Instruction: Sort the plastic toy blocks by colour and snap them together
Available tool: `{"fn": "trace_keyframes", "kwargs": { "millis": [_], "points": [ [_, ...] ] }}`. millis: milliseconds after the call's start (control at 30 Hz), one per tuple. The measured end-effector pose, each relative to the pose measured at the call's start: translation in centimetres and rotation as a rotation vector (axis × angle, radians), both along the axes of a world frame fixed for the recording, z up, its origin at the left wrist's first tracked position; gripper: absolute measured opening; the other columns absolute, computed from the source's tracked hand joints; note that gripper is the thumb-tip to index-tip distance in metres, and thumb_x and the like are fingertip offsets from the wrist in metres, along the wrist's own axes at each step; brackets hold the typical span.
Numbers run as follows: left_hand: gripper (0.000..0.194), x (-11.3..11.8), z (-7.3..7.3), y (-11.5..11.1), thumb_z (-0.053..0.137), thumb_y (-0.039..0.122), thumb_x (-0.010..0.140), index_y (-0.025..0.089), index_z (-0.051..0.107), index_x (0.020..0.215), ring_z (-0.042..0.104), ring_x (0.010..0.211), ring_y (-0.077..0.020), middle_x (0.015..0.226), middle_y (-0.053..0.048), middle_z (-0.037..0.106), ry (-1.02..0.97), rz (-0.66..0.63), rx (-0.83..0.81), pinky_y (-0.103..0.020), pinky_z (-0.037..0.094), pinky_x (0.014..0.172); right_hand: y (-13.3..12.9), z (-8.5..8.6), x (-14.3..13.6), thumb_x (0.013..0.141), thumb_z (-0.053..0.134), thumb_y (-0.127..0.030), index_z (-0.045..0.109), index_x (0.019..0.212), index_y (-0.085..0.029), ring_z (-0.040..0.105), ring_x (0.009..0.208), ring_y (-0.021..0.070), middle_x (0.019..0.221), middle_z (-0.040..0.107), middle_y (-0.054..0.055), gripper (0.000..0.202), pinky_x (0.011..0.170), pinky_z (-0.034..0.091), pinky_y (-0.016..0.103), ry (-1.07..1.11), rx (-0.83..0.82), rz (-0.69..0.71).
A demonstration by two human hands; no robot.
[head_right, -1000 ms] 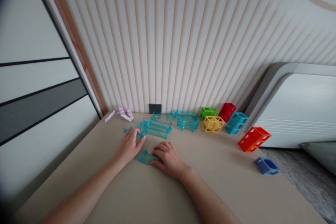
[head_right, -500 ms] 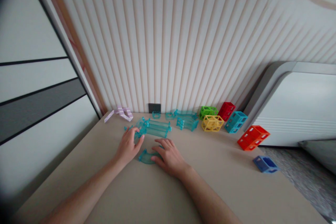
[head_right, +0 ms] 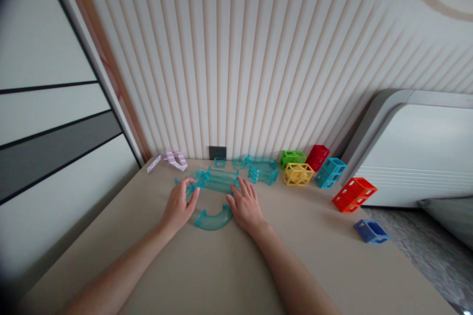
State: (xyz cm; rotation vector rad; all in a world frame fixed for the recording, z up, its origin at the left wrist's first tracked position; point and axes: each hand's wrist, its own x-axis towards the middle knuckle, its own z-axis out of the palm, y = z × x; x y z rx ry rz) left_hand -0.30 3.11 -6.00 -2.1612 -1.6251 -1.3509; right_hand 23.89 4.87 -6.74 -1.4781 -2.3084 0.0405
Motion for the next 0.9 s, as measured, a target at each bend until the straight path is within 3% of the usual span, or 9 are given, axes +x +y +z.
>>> {"fn": "trace_keyframes", "kwargs": {
  "millis": [200,333,467,600,767,900],
  "points": [
    [0.028,-0.2,-0.1,0.0,0.045,0.037,0.101,0.017,0.049,0.119,0.067,0.101,-0.0282,0.106,-0.014,0.067,-0.108,0.06,0.05,-0.043,0.056,0.087,0.0,-0.1,0.0,0.105,0.037,-0.041,0.054,0.143,-0.02,0.032,0.148,0.032,0.16,0.035,0.017,0.047,0.119,0.029,0.054,0.001,-0.02,-0.006],
    [0.027,-0.3,0.3,-0.2,0.046,0.034,0.101,0.016,0.049,0.122,0.066,0.103,-0.0277,0.109,-0.014,0.067,-0.067,0.033,0.114,-0.043,0.056,0.088,0.2,-0.3,0.2,0.105,0.038,-0.04,0.054,0.142,-0.019,0.033,0.147,0.0326,0.159,0.036,0.019,0.046,0.117,0.03,0.057,0.024,0.03,0.012],
    [0.027,-0.1,1.1,-0.8,0.048,0.028,0.1,0.017,0.049,0.124,0.065,0.107,-0.0269,0.11,-0.013,0.067,0.055,-0.061,0.213,-0.046,0.052,0.096,-0.2,0.4,0.2,0.102,0.046,-0.039,0.044,0.148,-0.017,0.033,0.147,0.0322,0.158,0.036,0.021,0.051,0.117,0.03,0.059,0.088,0.214,0.071],
    [0.032,0.5,2.1,-2.0,0.051,0.026,0.098,0.015,0.048,0.128,0.061,0.115,-0.0271,0.114,-0.013,0.067,0.176,-0.23,0.292,-0.049,0.047,0.105,-1.8,1.7,-0.5,0.099,0.056,-0.035,0.034,0.153,-0.022,0.034,0.146,0.0296,0.157,0.036,0.02,0.06,0.116,0.033,0.056,0.126,0.38,0.268],
    [0.032,1.7,2.8,-3.3,0.05,0.034,0.1,0.016,0.051,0.126,0.062,0.108,-0.0258,0.106,-0.011,0.067,0.249,-0.411,0.316,-0.048,0.046,0.104,-3.4,2.8,-1.5,0.096,0.057,-0.028,0.039,0.149,-0.02,0.047,0.136,0.0296,0.146,0.051,0.019,0.057,0.11,0.041,0.051,0.177,0.369,0.432],
    [0.045,2.2,2.6,-3.5,0.044,0.041,0.102,0.016,0.042,0.14,0.063,0.106,-0.0254,0.109,-0.012,0.067,0.277,-0.502,0.28,-0.046,0.049,0.098,-3.7,2.8,-1.4,0.094,0.052,-0.019,0.058,0.13,-0.019,0.063,0.112,0.0265,0.12,0.069,0.015,0.036,0.097,0.05,0.044,0.361,0.301,0.486]
  ]
}}
